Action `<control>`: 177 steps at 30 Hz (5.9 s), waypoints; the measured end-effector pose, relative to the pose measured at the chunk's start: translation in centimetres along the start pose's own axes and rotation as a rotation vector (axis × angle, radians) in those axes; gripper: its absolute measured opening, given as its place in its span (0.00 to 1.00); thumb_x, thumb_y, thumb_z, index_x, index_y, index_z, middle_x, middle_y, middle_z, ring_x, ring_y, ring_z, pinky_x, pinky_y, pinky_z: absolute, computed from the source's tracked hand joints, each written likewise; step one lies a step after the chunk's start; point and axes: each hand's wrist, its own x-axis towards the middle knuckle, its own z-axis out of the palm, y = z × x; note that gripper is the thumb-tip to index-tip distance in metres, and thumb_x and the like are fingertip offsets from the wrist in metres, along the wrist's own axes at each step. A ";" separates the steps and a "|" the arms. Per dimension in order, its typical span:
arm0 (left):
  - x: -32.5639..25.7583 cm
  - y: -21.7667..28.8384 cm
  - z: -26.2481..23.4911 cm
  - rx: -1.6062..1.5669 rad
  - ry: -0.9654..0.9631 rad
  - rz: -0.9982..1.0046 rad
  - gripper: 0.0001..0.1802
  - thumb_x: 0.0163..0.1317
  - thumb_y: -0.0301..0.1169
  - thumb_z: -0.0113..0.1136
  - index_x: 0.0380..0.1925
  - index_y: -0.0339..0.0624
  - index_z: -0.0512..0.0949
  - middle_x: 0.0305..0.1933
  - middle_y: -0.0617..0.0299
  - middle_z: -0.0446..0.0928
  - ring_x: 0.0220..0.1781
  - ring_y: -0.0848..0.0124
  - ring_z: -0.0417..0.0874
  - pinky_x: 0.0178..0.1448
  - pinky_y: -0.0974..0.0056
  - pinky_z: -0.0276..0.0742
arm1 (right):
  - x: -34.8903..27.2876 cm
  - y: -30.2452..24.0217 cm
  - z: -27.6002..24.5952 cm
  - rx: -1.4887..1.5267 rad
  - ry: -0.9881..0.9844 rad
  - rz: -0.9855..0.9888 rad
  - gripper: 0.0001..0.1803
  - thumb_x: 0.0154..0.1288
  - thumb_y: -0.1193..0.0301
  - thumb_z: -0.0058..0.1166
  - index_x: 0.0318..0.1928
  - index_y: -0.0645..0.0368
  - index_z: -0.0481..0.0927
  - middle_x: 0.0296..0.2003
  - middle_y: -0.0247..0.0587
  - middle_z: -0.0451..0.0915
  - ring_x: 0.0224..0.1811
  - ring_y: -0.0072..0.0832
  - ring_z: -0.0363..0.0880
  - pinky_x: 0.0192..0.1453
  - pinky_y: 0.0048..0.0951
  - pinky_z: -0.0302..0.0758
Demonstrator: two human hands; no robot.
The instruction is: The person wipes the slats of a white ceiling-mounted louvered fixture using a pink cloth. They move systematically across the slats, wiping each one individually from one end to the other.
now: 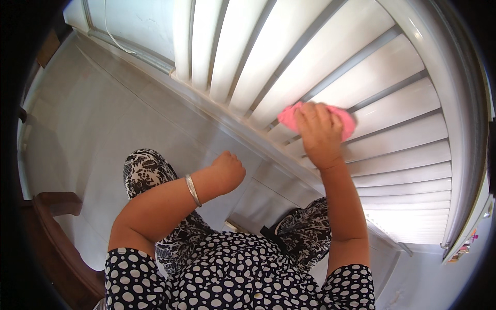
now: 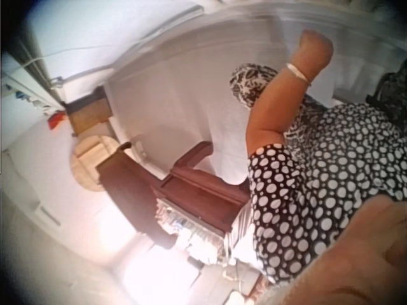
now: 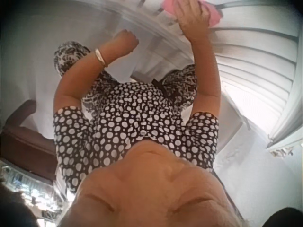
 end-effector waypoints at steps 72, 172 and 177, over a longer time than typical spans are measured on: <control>1.4 -1.6 0.4 -0.070 -0.032 -0.027 0.17 0.53 0.46 0.66 0.36 0.48 0.82 0.39 0.62 0.82 0.47 0.63 0.80 0.48 0.58 0.71 | 9.3 0.8 -0.6 -0.113 -0.103 -0.273 0.16 0.51 0.69 0.52 0.43 0.57 0.77 0.45 0.40 0.74 0.49 0.34 0.69 0.51 0.37 0.66; 0.7 -1.4 -0.2 -0.161 -0.021 -0.034 0.08 0.53 0.33 0.61 0.32 0.46 0.84 0.38 0.61 0.83 0.47 0.64 0.81 0.48 0.59 0.71 | 23.8 3.8 -1.1 0.002 0.365 -0.156 0.10 0.52 0.76 0.51 0.38 0.55 0.75 0.42 0.36 0.73 0.54 0.34 0.69 0.57 0.39 0.64; 0.3 -1.1 -0.8 -0.147 -0.033 0.017 0.07 0.53 0.31 0.60 0.32 0.46 0.83 0.39 0.60 0.83 0.47 0.64 0.81 0.48 0.60 0.71 | 20.8 -1.2 2.7 0.090 0.102 -0.216 0.13 0.53 0.75 0.50 0.41 0.57 0.75 0.44 0.39 0.73 0.54 0.36 0.69 0.61 0.39 0.62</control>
